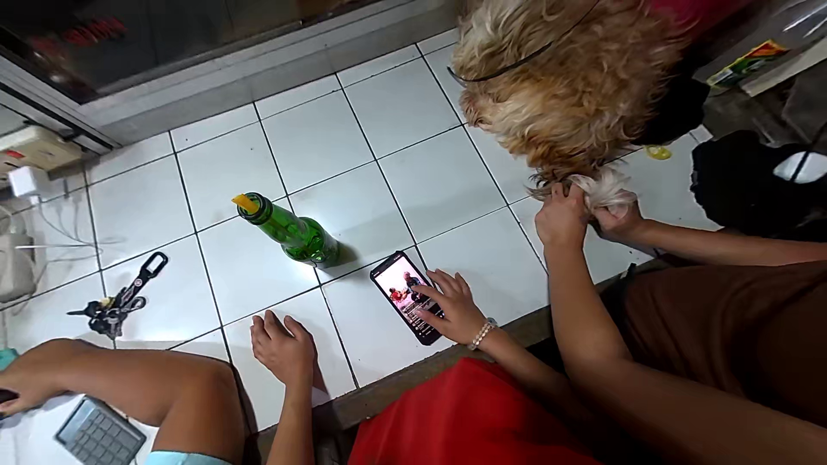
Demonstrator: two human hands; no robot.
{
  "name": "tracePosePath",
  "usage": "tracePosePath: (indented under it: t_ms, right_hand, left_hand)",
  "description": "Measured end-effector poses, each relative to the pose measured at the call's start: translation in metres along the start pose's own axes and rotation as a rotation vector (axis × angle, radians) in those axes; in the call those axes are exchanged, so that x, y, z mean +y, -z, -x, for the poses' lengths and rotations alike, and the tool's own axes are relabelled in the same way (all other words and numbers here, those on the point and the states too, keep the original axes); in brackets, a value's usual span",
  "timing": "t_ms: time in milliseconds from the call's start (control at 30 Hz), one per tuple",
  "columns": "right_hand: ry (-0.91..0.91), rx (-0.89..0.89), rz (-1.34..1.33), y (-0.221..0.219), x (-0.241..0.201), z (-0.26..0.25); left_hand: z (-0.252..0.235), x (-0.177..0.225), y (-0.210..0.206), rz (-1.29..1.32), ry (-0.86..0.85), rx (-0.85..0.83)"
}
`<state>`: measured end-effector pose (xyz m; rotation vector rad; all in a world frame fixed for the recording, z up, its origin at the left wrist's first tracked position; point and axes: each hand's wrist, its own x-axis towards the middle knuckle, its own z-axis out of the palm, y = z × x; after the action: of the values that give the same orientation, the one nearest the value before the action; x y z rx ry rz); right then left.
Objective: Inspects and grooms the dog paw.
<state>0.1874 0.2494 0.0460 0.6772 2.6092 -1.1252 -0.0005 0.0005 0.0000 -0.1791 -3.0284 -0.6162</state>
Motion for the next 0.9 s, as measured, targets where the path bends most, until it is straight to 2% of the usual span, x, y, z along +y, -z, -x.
tracePosePath:
  t_ms: [133,267,400,567,733,900]
  right_hand:
    - [0.0,-0.04,0.009,0.0,0.0,0.003]
    - [0.111,0.111,-0.098,-0.01,0.029,0.024]
    - [0.099,0.187,-0.124,-0.016,0.052,0.058]
    - [-0.094,-0.015,0.092,-0.01,0.053,0.091]
    - [-0.236,-0.206,0.075,0.003,0.048,0.087]
    - [-0.196,-0.156,0.049,0.0,0.053,0.087]
  left_hand:
    - [0.001,0.001,0.001,0.006,0.003,-0.001]
    - [0.003,0.001,0.0,0.009,-0.005,0.014]
    - [0.002,-0.001,-0.001,0.014,-0.008,0.021]
    - [0.003,0.001,0.0,0.029,-0.019,0.029]
    - [0.004,0.0,0.0,0.031,-0.014,0.029]
    - [0.004,0.0,0.0,0.028,-0.018,0.027]
